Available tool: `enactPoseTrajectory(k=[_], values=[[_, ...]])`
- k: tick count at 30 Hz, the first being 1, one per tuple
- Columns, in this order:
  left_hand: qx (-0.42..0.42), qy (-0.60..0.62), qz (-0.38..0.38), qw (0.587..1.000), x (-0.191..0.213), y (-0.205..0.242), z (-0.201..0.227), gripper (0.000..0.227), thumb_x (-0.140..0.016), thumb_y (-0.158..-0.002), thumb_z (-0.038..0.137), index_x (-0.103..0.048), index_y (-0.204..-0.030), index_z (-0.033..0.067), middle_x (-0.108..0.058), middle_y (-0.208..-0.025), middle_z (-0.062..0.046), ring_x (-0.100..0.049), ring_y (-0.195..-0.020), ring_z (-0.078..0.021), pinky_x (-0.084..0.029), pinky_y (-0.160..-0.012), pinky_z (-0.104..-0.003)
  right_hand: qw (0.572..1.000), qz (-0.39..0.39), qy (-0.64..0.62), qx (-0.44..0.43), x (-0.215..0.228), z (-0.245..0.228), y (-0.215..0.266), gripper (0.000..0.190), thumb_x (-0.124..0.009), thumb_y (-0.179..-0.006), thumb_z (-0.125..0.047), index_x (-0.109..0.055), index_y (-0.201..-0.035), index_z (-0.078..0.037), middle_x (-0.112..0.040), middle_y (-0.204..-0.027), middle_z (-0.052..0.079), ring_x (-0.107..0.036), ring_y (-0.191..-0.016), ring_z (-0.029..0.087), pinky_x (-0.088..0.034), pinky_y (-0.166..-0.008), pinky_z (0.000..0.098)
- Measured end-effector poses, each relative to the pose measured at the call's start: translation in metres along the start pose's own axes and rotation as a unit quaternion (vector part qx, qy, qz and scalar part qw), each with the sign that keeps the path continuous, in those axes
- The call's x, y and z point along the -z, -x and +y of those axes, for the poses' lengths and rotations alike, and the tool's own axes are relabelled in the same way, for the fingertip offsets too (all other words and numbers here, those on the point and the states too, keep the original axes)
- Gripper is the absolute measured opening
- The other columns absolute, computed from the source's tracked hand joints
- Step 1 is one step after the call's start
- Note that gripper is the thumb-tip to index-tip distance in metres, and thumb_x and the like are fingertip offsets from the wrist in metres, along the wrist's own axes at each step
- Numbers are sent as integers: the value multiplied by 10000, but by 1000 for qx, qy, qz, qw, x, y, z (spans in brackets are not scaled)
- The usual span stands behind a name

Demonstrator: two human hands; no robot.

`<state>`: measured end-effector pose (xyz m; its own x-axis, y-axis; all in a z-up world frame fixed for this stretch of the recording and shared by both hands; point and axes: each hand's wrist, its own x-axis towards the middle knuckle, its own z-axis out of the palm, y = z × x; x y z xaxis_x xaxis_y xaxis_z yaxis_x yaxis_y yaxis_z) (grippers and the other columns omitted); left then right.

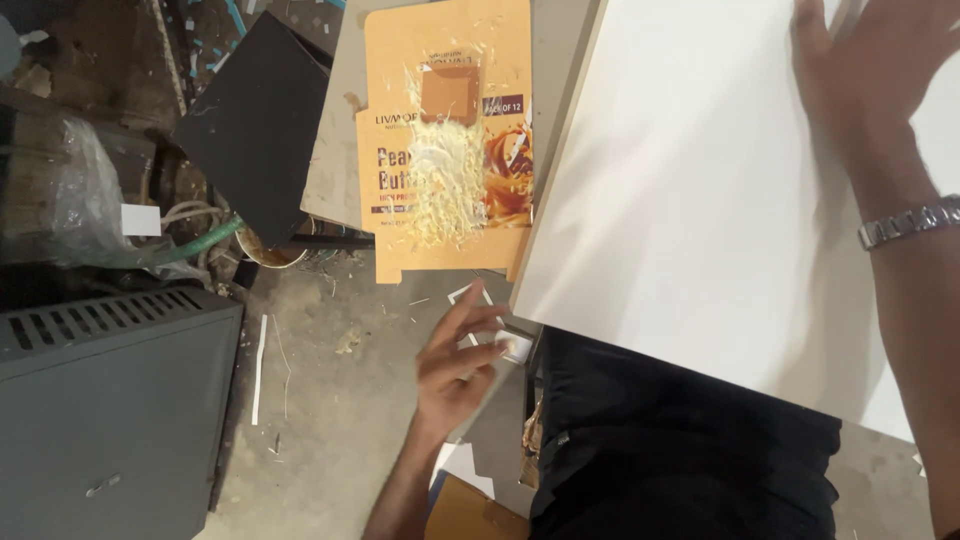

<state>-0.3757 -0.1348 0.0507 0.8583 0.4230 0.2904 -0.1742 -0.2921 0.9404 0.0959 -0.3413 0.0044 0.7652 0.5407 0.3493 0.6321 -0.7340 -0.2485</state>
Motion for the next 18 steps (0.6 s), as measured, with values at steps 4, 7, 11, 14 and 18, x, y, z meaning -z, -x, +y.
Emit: enactPoseTrajectory(k=[4, 7, 11, 14, 18], values=[[13, 7, -51, 999, -48, -45, 48, 578, -767, -957, 7, -555, -1460, 198, -280, -1724, -185, -558, -1474, -367, -627, -1116, -444, 995, 33, 21, 90, 7, -6, 7, 409, -504, -1114, -291, -540, -1332, 53, -591, -1331, 266, -509, -1268, 429, -340, -1122, 597], [72, -91, -137, 984, -81, -86, 70, 802, -878, -854, 195, -438, -1521, 124, -162, -1729, -217, -547, -1435, -381, -564, -1105, -476, 989, -28, 97, 110, 21, -27, 17, 276, -505, -1087, -153, -578, -1273, 37, -651, -1133, 248, -555, -1040, 390, -378, -928, 540], [78, -112, -132, 982, -109, -104, 59, 953, -874, -826, 290, -324, -1523, -57, -125, -1717, -256, -487, -1447, -439, -547, -1105, -483, 957, -268, 78, 82, 84, -92, 67, 601, -528, -970, -558, -552, -1377, -116, -542, -1372, 198, -466, -1263, 381, -364, -1036, 646], [92, -93, -98, 987, -116, -96, 46, 926, -864, -832, 266, -324, -1511, -58, -150, -1705, -271, -483, -1446, -428, -557, -1111, -474, 928, -334, 90, 138, 117, -111, 120, 983, -490, -740, -853, -426, -1488, -218, -286, -1608, 200, -214, -1478, 430, -206, -1074, 776], [80, -100, -40, 991, -113, -88, 62, 819, -817, -929, 150, -328, -1573, 18, -158, -1718, -272, -462, -1504, -400, -572, -1141, -468, 938, -280, -3, 206, 131, -114, 162, 1219, -349, -616, -976, -318, -1552, -195, -164, -1616, 334, -101, -1479, 556, -125, -966, 908]])
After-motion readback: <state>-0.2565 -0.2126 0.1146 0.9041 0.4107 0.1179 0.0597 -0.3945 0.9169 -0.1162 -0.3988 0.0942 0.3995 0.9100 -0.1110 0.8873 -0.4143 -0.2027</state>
